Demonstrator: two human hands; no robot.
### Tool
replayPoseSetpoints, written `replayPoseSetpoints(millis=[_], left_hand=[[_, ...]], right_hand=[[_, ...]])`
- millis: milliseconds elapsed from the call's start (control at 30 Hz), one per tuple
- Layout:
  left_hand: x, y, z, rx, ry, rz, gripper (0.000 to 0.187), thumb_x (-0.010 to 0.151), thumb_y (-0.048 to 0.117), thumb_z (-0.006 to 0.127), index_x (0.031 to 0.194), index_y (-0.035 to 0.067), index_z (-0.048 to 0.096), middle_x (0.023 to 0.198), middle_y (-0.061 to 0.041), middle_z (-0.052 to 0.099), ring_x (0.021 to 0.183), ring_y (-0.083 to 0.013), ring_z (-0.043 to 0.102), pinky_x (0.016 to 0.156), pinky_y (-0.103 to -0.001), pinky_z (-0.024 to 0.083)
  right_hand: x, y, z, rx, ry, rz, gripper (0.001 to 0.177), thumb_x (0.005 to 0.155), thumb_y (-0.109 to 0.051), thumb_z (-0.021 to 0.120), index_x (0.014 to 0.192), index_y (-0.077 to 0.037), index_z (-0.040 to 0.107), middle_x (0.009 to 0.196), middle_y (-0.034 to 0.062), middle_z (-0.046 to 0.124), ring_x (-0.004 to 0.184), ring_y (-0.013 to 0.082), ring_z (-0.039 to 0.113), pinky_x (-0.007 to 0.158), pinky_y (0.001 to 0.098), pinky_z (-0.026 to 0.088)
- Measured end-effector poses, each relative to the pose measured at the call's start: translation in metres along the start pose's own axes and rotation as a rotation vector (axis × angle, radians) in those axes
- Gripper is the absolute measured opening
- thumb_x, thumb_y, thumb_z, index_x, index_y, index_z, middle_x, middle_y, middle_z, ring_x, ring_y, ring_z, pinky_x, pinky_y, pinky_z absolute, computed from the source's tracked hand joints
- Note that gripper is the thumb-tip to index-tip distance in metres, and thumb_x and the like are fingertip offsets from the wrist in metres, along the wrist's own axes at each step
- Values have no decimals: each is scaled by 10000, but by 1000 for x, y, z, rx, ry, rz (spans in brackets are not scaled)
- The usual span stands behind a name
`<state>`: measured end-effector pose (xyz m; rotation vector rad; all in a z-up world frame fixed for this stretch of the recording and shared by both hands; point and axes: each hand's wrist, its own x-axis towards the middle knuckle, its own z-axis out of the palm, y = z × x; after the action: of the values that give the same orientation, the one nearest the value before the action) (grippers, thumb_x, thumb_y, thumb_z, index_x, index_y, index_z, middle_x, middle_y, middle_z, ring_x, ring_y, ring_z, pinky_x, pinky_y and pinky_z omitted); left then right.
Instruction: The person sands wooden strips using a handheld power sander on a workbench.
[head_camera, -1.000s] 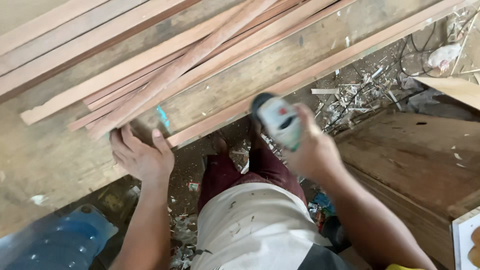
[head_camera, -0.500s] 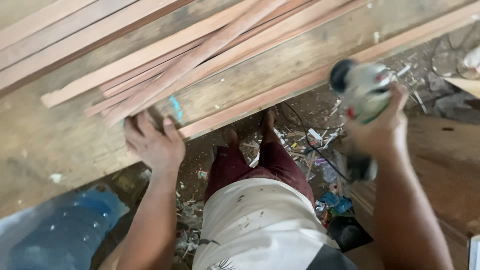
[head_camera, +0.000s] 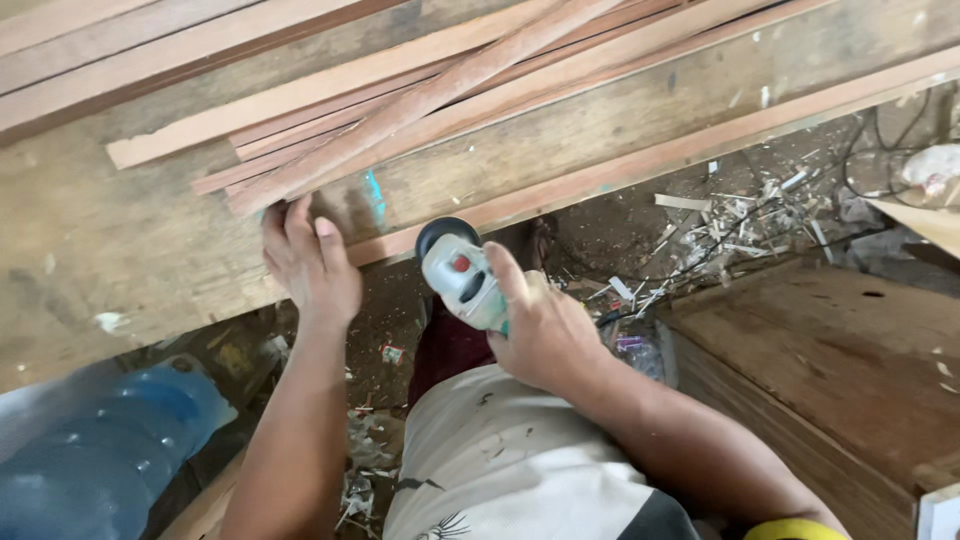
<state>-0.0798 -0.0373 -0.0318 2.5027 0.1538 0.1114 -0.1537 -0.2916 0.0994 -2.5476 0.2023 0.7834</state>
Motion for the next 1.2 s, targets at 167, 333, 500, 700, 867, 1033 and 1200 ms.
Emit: replayPoseSetpoints(millis=[167,333,500,700,867,1033,1200], left_hand=[[-1,-4,-5,-57,-23,13,473,1114,472,315,1486,212,449,1472,-180,361,1442,-398,341,1155,-558,229],[1,0,-11,-281,-74,-71,621,1103,581,222,1481,156,471,1532,-241,332,1467,-448,300,1195,-602,131],[0,-16,-12,-378,-84,-69,706,1084,617,170,1453,129,521,1495,-272,355,1458,-454,314,1208,-577,109],[3,-73,38,-242,81,208,459,1162,370,374,1433,61,579,1376,-285,534,1354,-475,443,1139,-534,282],[5,-48,16,-220,136,236,345,1170,256,433,1394,65,613,1336,-288,565,1316,-492,482,1090,-554,342],[2,18,1,155,54,13,792,1095,644,205,1400,-14,521,1478,-311,387,1381,-488,377,1087,-635,258],[8,37,12,424,13,-157,648,1022,558,480,1406,42,399,1496,-324,332,1304,-569,421,1054,-698,380]], right_hand=[[-15,13,-50,79,50,324,816,745,-368,753,1456,-398,354,975,163,731,958,442,724,880,539,578],[-9,86,-48,27,354,470,902,745,-420,795,1475,-337,273,984,254,712,962,501,695,870,584,535],[-10,-6,-49,136,163,326,865,740,-305,787,1441,-301,280,1023,287,717,992,519,697,881,601,542],[-3,-21,-3,-12,2,60,928,711,-274,772,1512,-295,304,1017,184,709,958,452,729,845,536,597],[-9,27,-43,61,75,166,912,753,-303,750,1534,-330,279,1015,199,693,980,476,712,877,563,575],[-9,113,-108,176,116,425,898,763,-192,708,1524,-251,233,1079,221,741,918,423,743,807,518,603],[-7,190,-156,223,204,529,901,763,-205,777,1506,-229,268,1118,208,718,921,381,729,766,465,604]])
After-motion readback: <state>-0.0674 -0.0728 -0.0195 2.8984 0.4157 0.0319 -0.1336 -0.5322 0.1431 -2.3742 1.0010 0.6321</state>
